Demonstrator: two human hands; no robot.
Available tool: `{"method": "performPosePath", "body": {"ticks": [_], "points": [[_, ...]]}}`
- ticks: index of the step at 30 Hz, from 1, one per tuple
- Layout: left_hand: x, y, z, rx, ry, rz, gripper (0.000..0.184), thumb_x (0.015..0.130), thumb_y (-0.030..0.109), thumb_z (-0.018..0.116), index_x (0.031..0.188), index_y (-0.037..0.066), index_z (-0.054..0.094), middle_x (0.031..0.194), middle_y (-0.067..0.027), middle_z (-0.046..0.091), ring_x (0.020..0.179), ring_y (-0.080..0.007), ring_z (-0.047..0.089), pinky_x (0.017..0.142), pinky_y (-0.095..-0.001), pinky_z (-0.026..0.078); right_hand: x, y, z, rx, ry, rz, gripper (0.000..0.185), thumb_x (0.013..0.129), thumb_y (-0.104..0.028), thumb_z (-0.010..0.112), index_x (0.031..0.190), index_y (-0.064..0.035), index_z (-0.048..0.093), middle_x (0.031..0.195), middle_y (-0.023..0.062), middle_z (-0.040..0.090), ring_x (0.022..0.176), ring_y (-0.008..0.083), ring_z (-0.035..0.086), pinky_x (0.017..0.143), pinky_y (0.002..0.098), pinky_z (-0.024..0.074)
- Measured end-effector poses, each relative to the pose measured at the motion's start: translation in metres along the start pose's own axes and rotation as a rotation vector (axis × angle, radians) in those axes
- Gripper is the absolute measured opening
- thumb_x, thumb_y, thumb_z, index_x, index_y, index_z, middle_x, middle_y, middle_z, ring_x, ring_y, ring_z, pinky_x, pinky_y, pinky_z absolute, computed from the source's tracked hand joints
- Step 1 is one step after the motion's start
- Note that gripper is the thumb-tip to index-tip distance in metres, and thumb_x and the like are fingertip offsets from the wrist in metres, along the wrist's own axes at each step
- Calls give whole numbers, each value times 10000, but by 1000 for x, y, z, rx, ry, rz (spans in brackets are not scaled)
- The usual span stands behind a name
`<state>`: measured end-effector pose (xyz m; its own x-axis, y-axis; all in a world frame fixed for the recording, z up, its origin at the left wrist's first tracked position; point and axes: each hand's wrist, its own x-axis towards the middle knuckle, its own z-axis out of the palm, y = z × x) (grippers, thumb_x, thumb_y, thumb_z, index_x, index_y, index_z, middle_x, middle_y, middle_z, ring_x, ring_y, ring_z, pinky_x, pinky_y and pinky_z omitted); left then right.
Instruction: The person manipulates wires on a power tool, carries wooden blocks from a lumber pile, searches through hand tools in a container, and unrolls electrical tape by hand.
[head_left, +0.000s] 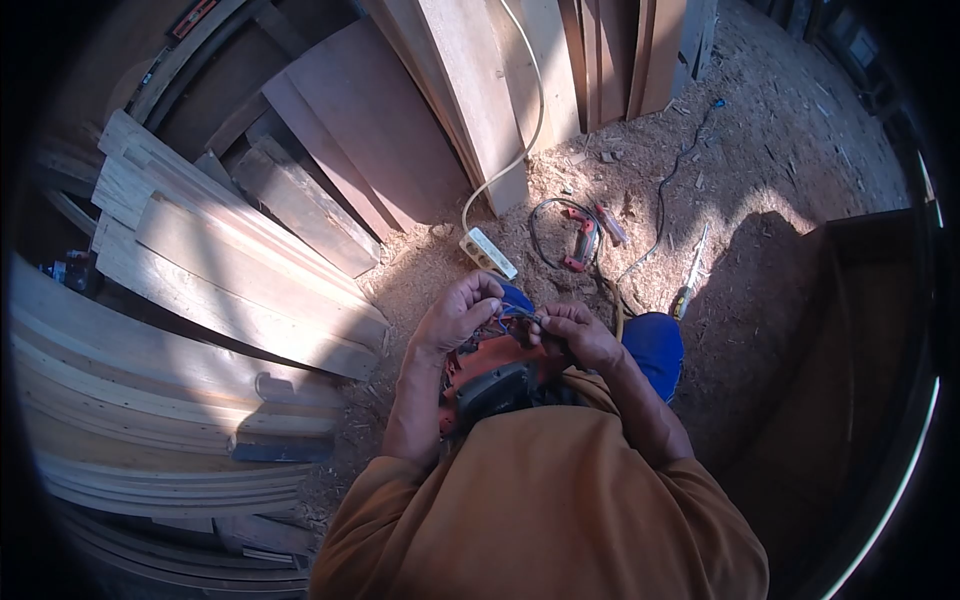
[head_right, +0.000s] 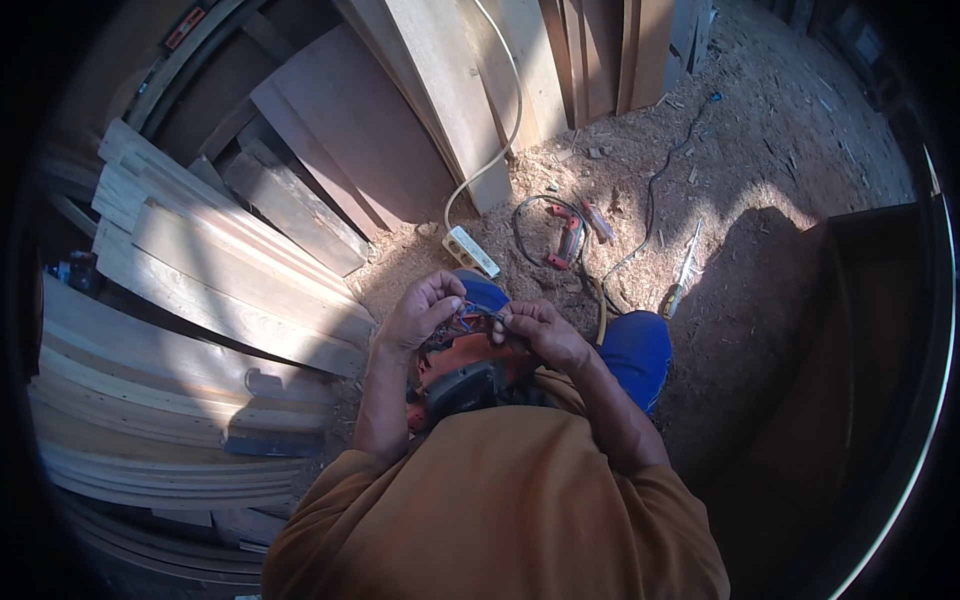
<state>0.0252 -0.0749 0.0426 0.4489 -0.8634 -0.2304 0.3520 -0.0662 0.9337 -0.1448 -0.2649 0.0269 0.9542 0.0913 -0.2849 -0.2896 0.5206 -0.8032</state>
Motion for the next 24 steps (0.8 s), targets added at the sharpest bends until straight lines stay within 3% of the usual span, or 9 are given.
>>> {"method": "performPosePath", "body": {"ticks": [24], "points": [[3, -1, -5, 147, -1, -59, 173, 948, 30, 608, 1114, 12, 563, 876, -4, 620, 786, -56, 605, 703, -217, 539, 7, 3, 0, 23, 130, 31, 234, 1037, -176, 493, 921, -49, 651, 824, 24, 673, 569, 38, 511, 535, 200, 409]]}}
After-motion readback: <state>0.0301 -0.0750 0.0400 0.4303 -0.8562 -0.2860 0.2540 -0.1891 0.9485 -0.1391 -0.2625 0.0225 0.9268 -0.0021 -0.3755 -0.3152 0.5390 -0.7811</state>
